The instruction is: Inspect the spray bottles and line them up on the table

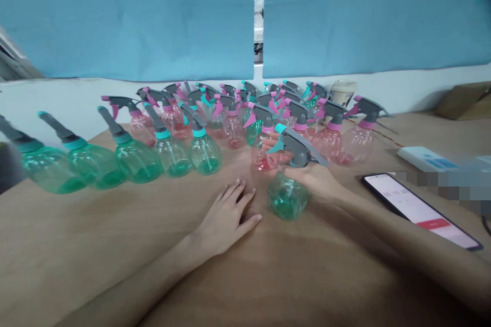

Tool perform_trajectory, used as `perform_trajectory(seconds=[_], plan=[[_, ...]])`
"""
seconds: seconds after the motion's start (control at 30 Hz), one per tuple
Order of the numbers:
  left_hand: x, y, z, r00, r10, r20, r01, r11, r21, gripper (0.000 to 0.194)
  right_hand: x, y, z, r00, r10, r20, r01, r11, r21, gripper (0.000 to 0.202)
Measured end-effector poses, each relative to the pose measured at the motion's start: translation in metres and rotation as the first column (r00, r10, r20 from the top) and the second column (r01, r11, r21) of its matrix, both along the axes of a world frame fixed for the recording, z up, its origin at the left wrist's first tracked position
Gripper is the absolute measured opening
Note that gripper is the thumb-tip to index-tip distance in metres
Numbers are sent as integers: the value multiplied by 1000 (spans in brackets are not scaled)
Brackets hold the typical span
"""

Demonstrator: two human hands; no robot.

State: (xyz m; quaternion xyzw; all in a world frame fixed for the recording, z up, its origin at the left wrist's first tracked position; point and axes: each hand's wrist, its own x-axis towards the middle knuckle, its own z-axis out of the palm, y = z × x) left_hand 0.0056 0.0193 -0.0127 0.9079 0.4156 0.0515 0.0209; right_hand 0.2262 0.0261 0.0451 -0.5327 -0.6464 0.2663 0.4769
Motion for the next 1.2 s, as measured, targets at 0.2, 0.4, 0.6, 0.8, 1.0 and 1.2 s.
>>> perform_trajectory(seconds=[0.2, 0.4, 0.6, 0.8, 1.0, 1.2], plan=[[-1, -1, -1, 1000, -3, 3, 3, 1000, 8, 62, -2, 2, 3, 998, 43, -41, -43, 999, -8, 21], [-2, -1, -1, 1000, -9, 8, 9, 1000, 15, 62, 0, 7, -6, 985, 135, -108, -134, 991, 15, 24], [-1, -1, 0, 1000, -9, -3, 9, 1000, 22, 62, -1, 5, -2, 983, 137, -125, -139, 990, -8, 20], [-1, -1, -1, 1000, -14, -3, 14, 1000, 24, 63, -3, 4, 4, 971, 169, -170, -174, 985, -13, 27], [-2, 0, -2, 1000, -11, 5, 11, 1000, 16, 63, 0, 5, 1, 982, 146, -116, -147, 989, 6, 11], [-2, 2, -2, 999, -15, 46, 15, 1000, 14, 61, 0, 4, 2, 989, 132, -66, -133, 991, -21, 6]])
